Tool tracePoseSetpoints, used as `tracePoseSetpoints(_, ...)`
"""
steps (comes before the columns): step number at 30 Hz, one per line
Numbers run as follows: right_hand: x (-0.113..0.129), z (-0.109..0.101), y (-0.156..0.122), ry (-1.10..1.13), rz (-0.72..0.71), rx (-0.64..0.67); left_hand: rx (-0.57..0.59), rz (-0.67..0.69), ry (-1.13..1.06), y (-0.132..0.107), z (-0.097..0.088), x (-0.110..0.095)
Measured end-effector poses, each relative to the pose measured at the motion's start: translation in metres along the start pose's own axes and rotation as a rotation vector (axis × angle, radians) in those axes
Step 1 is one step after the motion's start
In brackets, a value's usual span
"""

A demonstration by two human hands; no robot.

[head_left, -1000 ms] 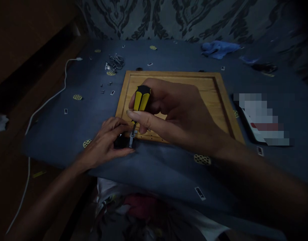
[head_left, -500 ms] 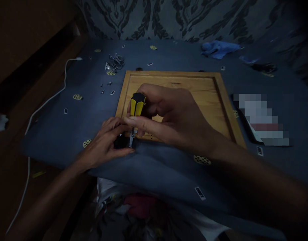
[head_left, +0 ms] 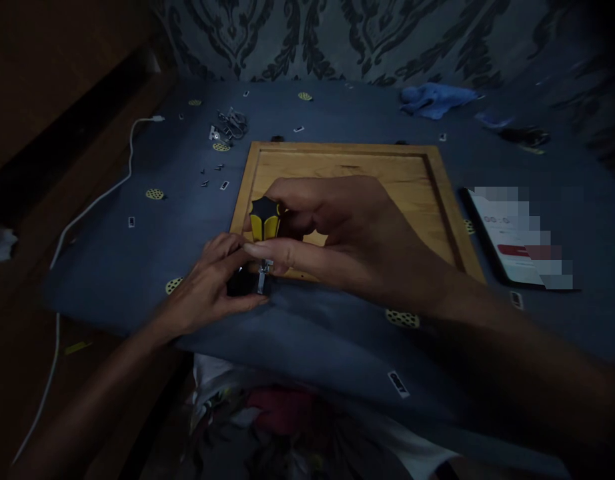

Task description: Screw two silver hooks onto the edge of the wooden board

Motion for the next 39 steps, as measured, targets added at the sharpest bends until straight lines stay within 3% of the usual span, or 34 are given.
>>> tracePoseSetpoints(3, -0.001, 0.000, -0.001, -0.158, -0.033, -0.108, -0.008, 0.015, 0.007, -0.001, 0.000, 0.000)
tracePoseSetpoints(7, -0.005, 0.002, -0.001, -0.123, 0.044, -0.144, 0.000, -0.006, 0.007, -0.002, 0.003, 0.003)
tracePoseSetpoints(15, 0.002, -0.001, 0.001, 0.068, 0.044, 0.034, 0.006, -0.026, 0.003, 0.000, 0.002, 0.001)
tracePoseSetpoints(22, -0.001, -0.002, -0.001, -0.145, 0.005, -0.142, 0.013, -0.043, -0.010, 0.000, 0.002, 0.003)
tracePoseSetpoints(26, 0.006, -0.008, -0.005, -0.130, -0.059, -0.274, 0.042, -0.037, 0.003, 0.000, 0.003, 0.003)
tracePoseSetpoints(39, -0.004, -0.005, -0.003, -0.297, -0.053, -0.252, 0.024, -0.011, 0.024, 0.000, 0.001, -0.001)
Point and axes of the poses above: each hand's wrist, its own y-axis towards the middle knuckle, its own z-axis out of the palm, x = y × z, the point moved 6 cm from there along y, towards the middle knuckle, and after that the axes turned 9 degrees about y, right-handed, at the moved point
